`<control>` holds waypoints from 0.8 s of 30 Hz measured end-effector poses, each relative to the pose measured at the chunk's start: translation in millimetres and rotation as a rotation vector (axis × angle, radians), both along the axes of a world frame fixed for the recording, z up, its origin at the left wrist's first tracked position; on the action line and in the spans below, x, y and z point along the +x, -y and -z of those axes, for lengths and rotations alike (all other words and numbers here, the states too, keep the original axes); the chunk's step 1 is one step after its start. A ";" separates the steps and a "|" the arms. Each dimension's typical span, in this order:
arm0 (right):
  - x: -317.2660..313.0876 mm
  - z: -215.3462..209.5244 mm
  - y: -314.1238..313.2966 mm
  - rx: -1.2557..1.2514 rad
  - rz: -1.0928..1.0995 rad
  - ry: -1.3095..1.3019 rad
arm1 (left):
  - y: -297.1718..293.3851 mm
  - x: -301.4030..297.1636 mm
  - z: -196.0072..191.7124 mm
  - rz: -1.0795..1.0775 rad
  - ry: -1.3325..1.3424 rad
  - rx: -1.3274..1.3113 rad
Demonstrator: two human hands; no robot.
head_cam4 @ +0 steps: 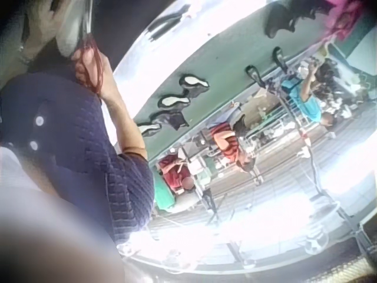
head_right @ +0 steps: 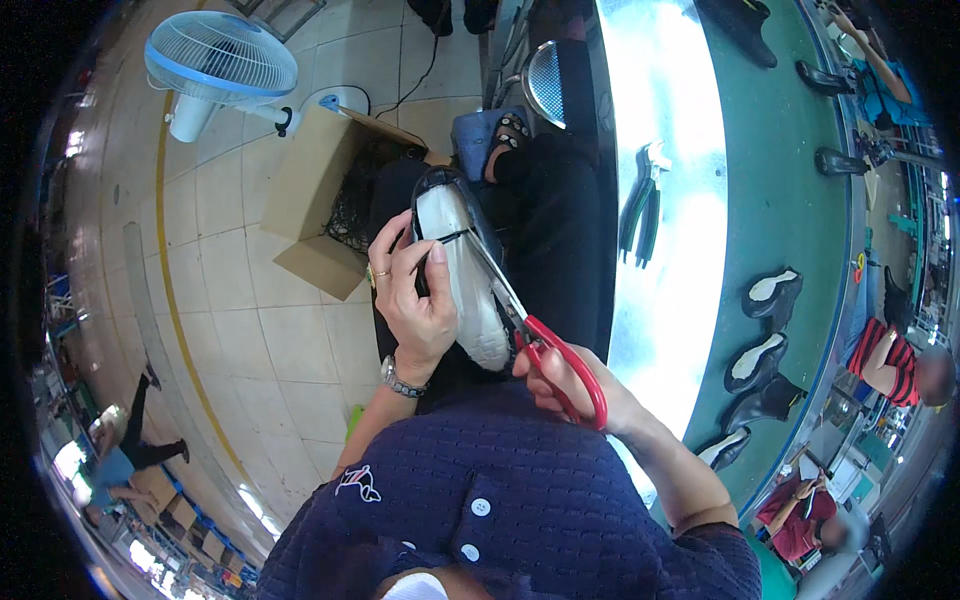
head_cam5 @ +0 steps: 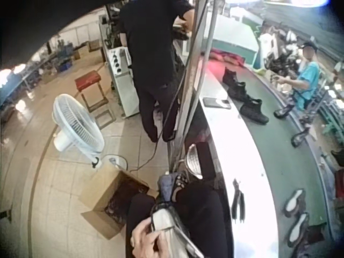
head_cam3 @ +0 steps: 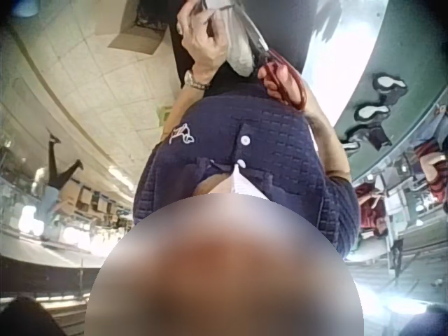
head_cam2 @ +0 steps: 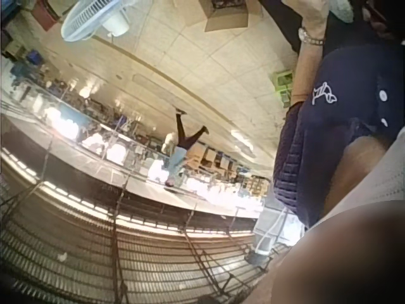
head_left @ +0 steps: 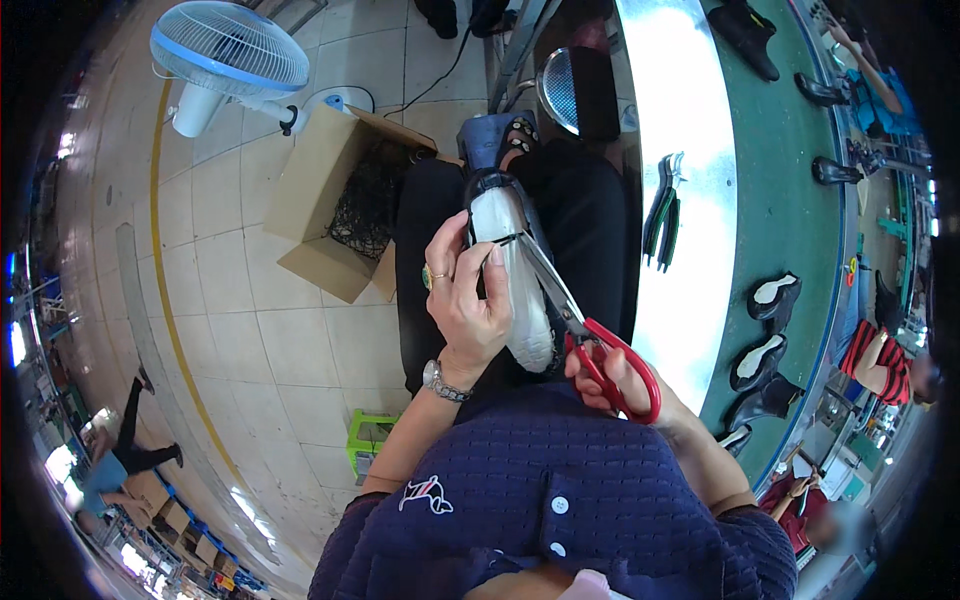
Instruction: Trim and adjust the sole and edges of a shoe upper using scissors and pliers.
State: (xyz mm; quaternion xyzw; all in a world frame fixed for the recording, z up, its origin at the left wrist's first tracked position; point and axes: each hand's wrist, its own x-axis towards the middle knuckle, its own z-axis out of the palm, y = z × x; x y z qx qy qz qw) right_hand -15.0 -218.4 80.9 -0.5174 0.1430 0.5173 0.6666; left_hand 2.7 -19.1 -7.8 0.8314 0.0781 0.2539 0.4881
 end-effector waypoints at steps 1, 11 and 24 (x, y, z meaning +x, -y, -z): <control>-3.6 7.7 -1.3 -0.005 0.003 0.001 | 0.2 -0.6 0.6 -0.002 -0.004 0.030; -12.6 27.7 -15.0 -0.256 -0.161 0.219 | -8.9 -1.1 -13.4 0.046 0.141 0.326; -15.5 48.0 50.5 -0.656 0.241 0.593 | -142.4 16.6 -48.2 -0.305 0.123 0.440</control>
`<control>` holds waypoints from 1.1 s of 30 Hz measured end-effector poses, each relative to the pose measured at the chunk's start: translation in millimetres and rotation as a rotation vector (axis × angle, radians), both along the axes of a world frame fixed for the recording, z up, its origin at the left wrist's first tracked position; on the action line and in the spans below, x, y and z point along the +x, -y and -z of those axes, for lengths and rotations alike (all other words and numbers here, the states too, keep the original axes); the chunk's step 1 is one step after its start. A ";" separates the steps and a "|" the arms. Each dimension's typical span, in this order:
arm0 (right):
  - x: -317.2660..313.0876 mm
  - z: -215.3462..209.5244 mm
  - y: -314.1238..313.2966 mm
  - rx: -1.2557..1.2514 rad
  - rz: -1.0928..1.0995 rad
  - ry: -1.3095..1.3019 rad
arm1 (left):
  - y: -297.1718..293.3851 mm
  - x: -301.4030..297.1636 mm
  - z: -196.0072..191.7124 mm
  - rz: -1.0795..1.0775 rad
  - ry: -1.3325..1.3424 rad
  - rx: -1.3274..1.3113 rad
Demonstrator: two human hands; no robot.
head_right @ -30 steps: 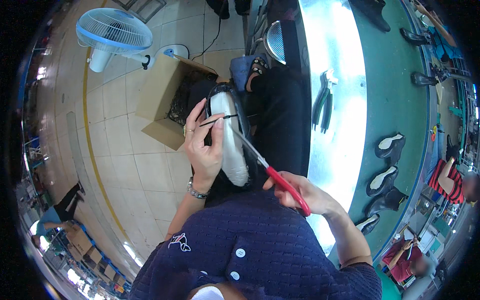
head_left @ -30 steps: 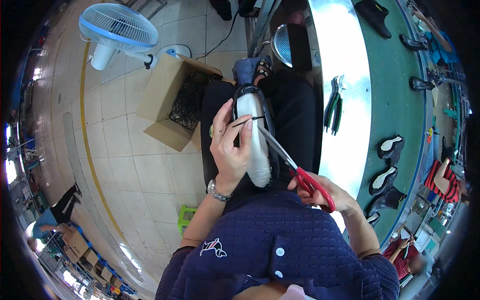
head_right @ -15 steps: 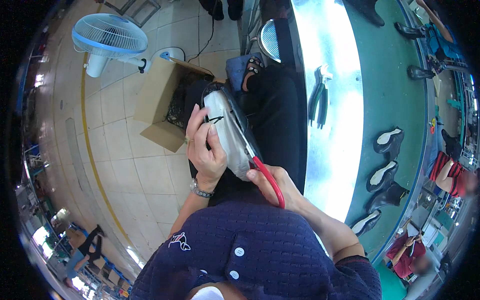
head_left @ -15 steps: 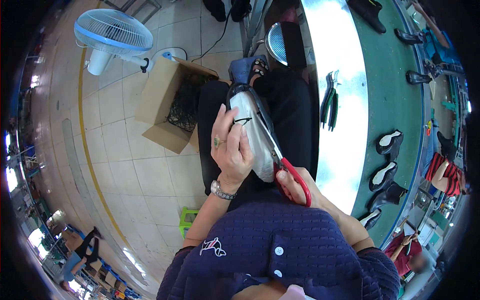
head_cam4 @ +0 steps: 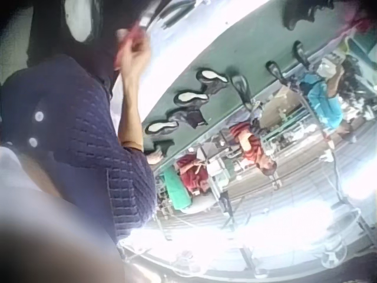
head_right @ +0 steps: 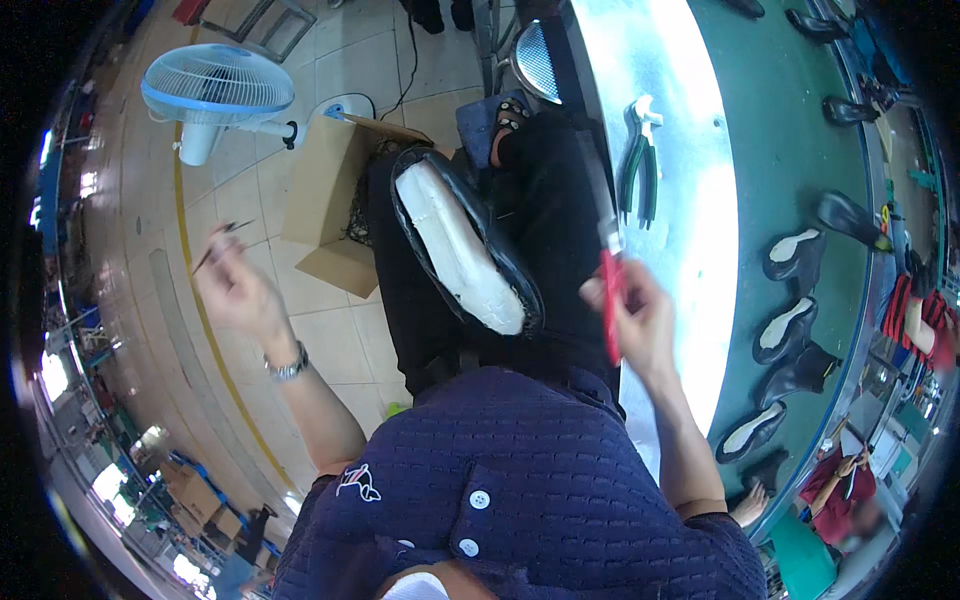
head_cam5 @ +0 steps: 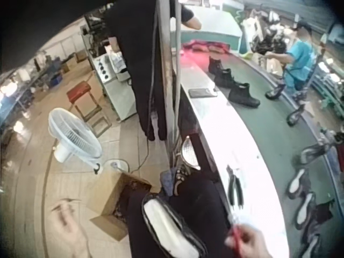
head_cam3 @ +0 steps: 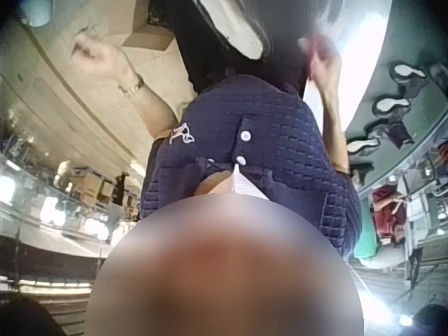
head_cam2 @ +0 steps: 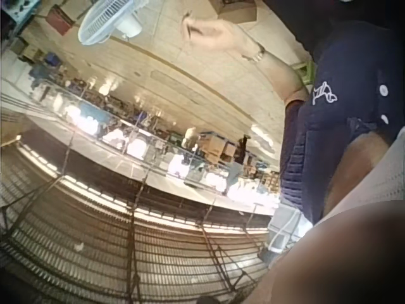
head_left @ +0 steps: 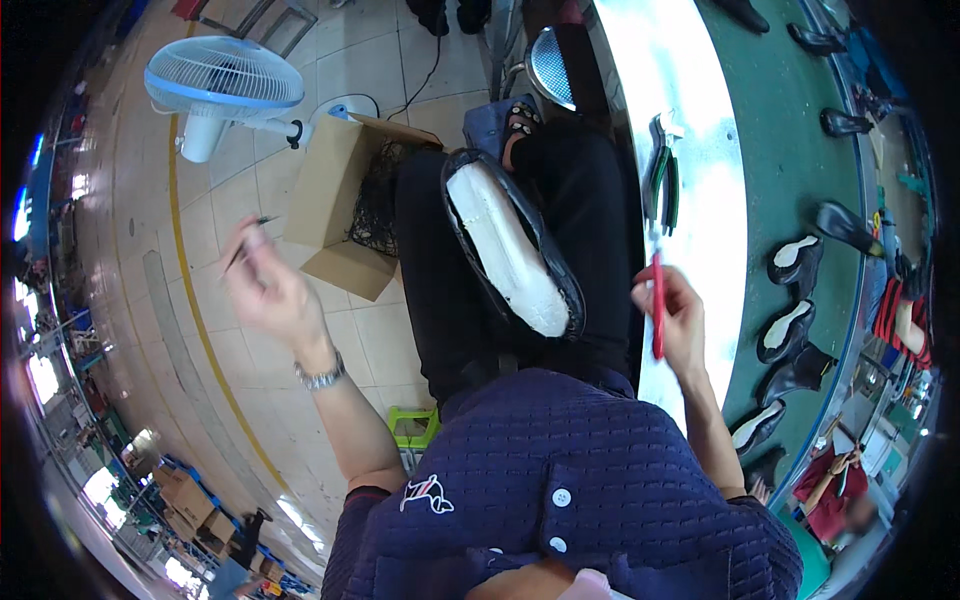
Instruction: Trim and adjust the sole and edges of a shoe upper using scissors and pliers.
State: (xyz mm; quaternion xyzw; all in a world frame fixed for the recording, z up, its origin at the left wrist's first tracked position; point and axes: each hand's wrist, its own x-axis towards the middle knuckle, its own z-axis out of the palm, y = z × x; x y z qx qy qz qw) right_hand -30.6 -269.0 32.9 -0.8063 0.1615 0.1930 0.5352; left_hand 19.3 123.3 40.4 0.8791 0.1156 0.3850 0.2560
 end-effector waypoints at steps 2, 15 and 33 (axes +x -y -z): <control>-4.5 34.5 36.8 -0.369 0.115 0.129 | -40.1 -6.9 53.7 -0.003 -0.462 0.115; 41.0 82.8 87.7 -0.767 0.138 0.500 | 155.1 48.7 33.6 0.989 -0.344 0.338; 141.5 -17.0 36.6 0.040 -0.229 0.094 | 152.7 166.1 39.1 0.713 -0.712 0.011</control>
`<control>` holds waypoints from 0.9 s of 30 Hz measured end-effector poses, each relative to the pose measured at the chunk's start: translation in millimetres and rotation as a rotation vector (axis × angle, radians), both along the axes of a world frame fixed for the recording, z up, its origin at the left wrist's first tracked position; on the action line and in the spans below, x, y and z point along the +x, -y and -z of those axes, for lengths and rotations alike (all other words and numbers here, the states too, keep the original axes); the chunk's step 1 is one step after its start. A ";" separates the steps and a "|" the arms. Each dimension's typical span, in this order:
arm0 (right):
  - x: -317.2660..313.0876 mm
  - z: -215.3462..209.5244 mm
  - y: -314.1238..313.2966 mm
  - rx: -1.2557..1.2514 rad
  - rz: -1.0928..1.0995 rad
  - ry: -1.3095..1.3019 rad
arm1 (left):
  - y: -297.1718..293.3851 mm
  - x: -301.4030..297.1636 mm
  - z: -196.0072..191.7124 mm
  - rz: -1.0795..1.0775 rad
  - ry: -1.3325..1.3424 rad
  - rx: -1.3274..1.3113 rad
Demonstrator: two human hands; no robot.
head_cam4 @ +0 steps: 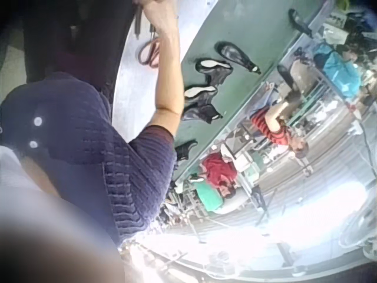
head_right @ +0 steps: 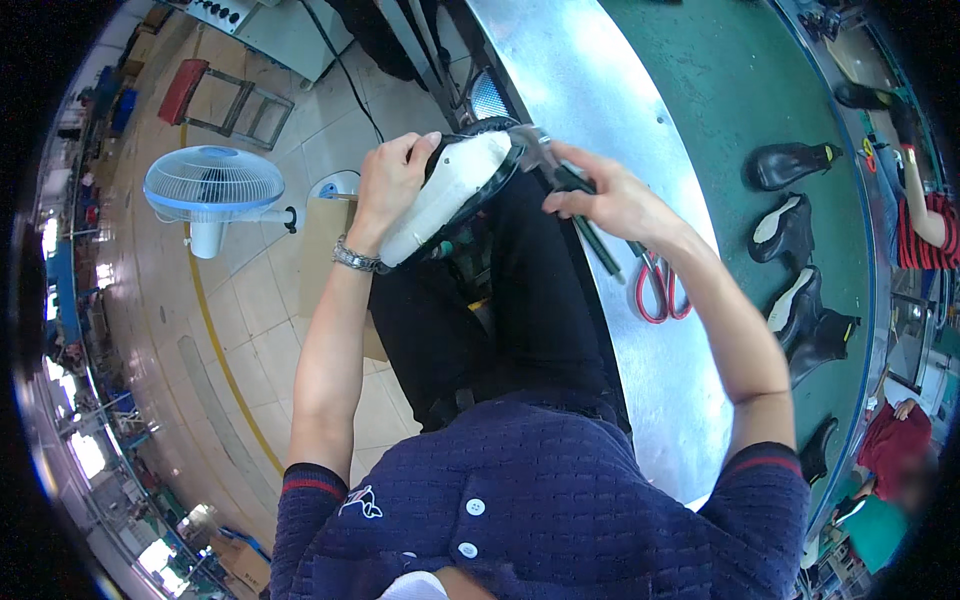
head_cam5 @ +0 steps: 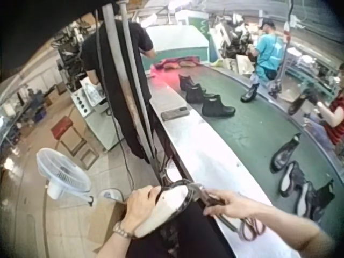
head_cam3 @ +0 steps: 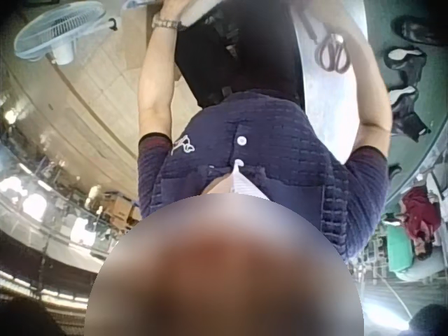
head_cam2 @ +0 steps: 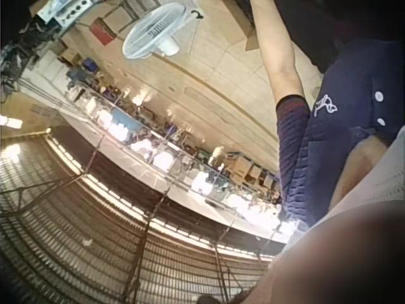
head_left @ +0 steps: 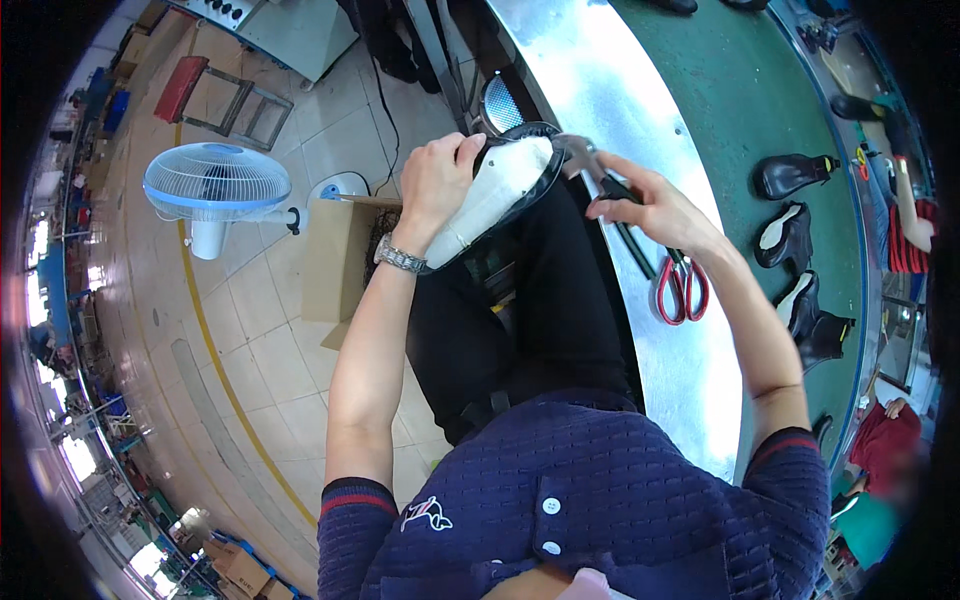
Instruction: Trim and adjust the sole and edges of a shoe upper using scissors and pliers.
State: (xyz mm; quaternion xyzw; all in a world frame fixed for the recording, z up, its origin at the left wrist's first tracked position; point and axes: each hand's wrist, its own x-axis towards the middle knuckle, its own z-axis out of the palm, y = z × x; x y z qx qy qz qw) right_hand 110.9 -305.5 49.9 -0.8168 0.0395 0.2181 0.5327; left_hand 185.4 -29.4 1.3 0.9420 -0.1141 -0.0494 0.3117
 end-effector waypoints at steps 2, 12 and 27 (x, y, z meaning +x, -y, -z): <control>10.0 -27.3 -17.4 0.051 -0.266 -0.167 | -1.0 -6.4 -13.7 -0.009 -0.174 0.029; 2.0 -31.1 -47.7 -0.137 -0.445 -0.101 | 28.1 -104.2 -2.1 0.035 0.265 0.013; 6.9 -35.6 -63.1 -0.359 -0.202 0.457 | 21.0 -103.7 24.1 0.161 0.618 0.196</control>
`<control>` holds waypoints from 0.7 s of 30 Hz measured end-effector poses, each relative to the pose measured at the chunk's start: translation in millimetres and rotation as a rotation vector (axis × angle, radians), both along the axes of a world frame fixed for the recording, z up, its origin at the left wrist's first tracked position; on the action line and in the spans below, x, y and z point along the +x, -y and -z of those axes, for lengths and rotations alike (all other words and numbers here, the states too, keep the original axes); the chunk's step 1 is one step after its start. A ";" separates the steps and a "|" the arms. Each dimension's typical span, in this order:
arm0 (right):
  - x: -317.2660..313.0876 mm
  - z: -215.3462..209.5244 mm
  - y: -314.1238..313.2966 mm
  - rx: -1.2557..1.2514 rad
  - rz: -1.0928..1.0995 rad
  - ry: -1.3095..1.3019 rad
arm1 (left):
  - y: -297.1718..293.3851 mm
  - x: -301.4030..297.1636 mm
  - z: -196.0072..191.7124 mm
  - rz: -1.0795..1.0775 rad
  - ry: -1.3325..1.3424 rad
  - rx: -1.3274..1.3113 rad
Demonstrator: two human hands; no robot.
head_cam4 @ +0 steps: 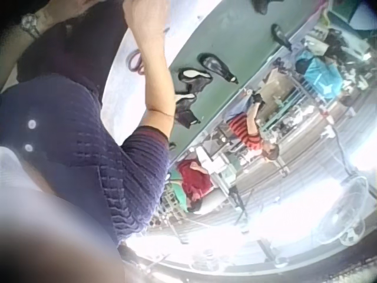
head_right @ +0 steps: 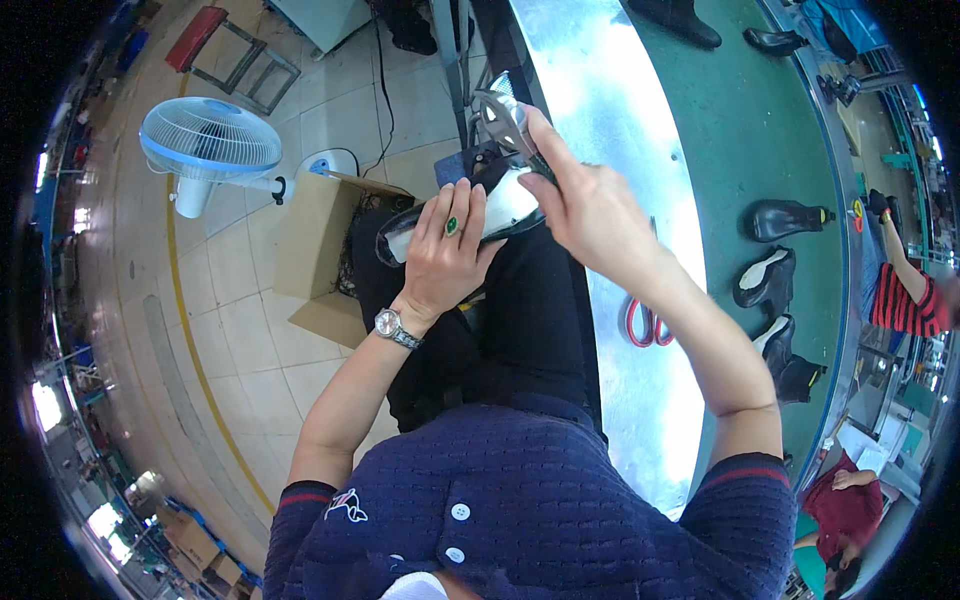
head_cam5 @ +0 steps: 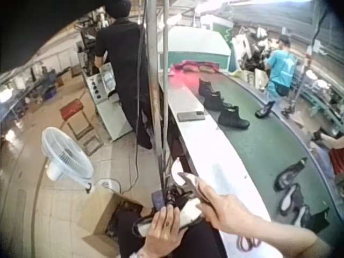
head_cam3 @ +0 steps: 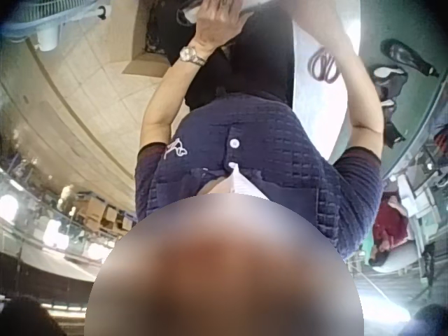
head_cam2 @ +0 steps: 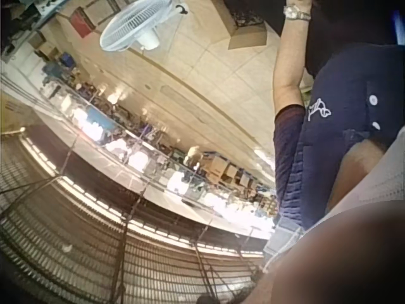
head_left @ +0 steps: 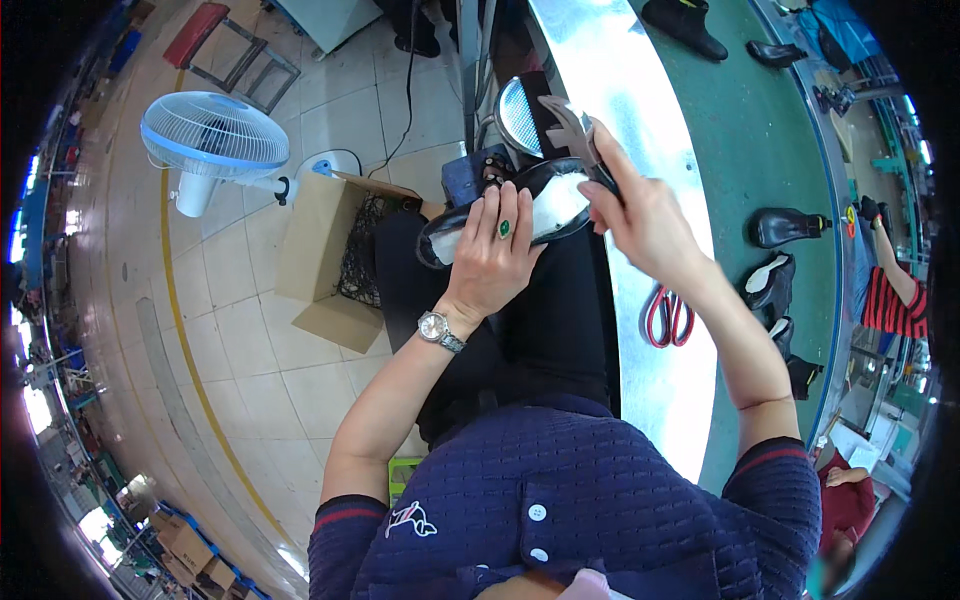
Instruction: Trim and adjust the sole and edges of a shoe upper using scissors and pliers.
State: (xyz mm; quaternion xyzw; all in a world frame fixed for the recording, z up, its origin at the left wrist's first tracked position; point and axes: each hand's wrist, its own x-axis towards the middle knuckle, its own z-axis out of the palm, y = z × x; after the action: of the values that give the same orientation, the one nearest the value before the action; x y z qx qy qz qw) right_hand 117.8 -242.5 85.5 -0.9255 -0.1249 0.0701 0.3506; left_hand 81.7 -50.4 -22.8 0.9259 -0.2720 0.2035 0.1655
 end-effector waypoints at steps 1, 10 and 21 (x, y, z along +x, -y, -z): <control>-1.9 12.6 0.5 -0.004 0.006 -0.002 | 1.4 0.5 0.5 0.003 -0.005 0.001; 10.1 21.6 -2.4 -0.150 0.006 -0.119 | 3.1 3.4 -2.6 -0.049 -0.010 0.015; 24.6 9.6 3.5 -0.263 -0.101 -0.249 | -0.1 2.5 -3.4 -0.063 -0.044 -0.002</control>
State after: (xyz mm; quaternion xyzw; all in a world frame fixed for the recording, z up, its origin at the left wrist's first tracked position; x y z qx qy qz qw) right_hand 142.4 -246.0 75.9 -0.9402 -0.1165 0.2172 0.2352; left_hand 84.2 -50.3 -19.4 0.9380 -0.2389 0.1885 0.1659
